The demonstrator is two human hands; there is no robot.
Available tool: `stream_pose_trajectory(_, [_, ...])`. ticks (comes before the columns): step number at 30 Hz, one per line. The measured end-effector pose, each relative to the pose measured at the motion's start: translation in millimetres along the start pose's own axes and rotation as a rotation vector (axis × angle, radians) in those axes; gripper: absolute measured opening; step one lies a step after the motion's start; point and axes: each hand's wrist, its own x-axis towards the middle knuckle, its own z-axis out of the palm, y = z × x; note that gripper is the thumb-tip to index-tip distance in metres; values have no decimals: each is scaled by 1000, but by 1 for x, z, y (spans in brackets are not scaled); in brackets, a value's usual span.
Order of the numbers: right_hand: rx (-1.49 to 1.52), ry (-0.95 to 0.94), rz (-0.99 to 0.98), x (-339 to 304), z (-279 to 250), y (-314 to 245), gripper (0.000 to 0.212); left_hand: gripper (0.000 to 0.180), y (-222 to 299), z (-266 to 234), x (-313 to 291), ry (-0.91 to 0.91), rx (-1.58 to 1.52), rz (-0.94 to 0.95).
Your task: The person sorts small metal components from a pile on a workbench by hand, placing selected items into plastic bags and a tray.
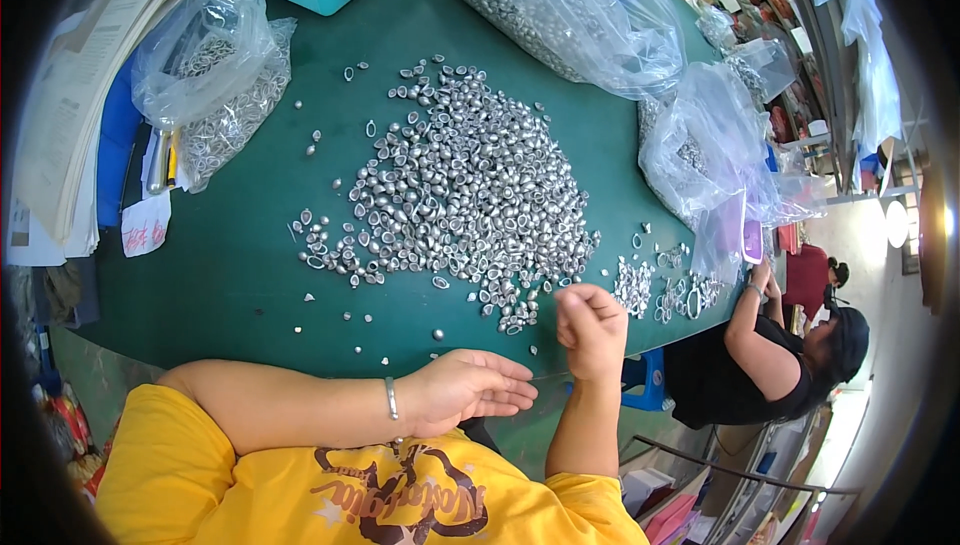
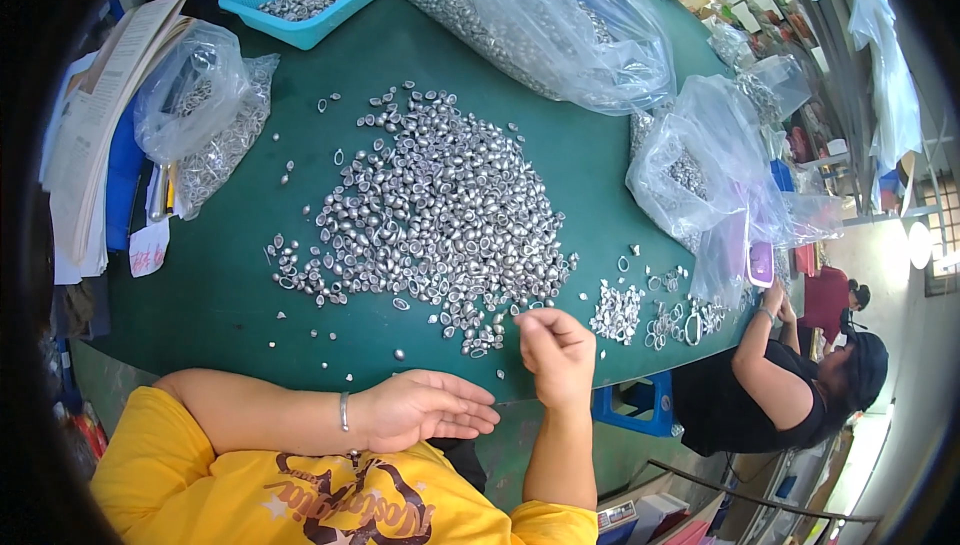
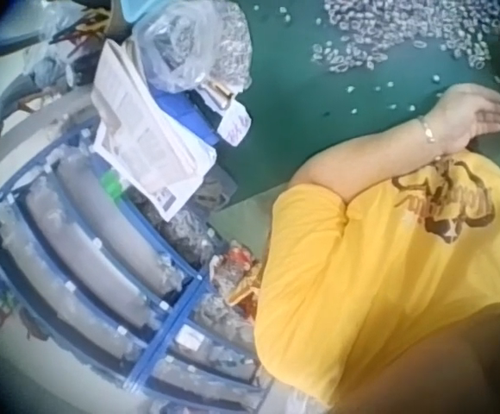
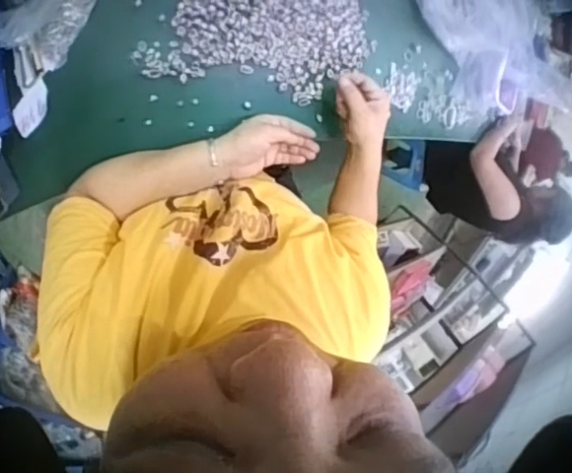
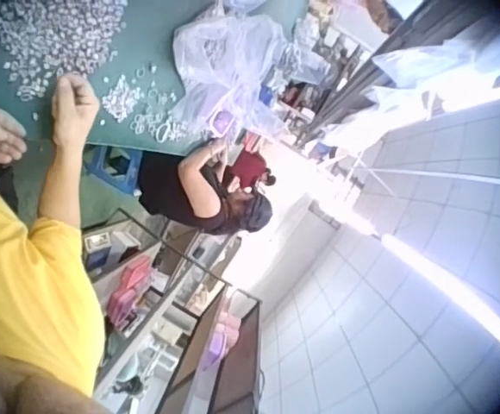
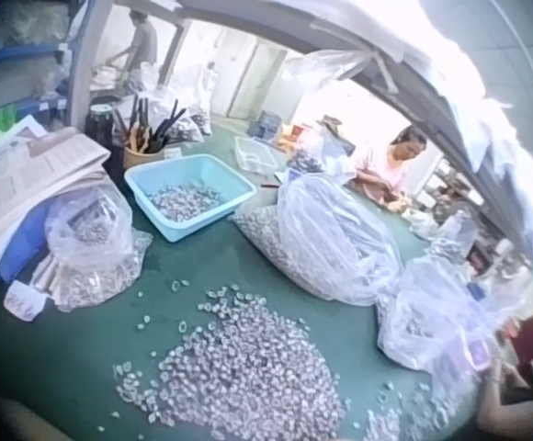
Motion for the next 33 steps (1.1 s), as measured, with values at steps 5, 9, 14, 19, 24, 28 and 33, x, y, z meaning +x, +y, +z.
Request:
stream_pose_trajectory(5, [-817,192,-289,1,29,5,10,27,2,0,-1,11,20,20])
stream_pose_trajectory(9, [-643,166,-331,1,19,11,9,28,0,1,0,3,18,10])
stream_pose_trajectory(14, [644,-305,85,-2,4,7,16,27,2,1,-3,17,11,12])
stream_pose_trajectory(19, [880,-294,160,-4,-3,7,13,28,3,2,-1,34,21,16])
stream_pose_trajectory(24, [865,-157,50,-4,-11,1,15,28,3,4,-3,31,18,15])
stream_pose_trajectory(28, [-148,192,-93,3,-3,7,7,25,2,1,0,5,22,31])
stream_pose_trajectory(33, [-587,226,-439,6,13,10,8,25,2,2,-2,14,15,26])
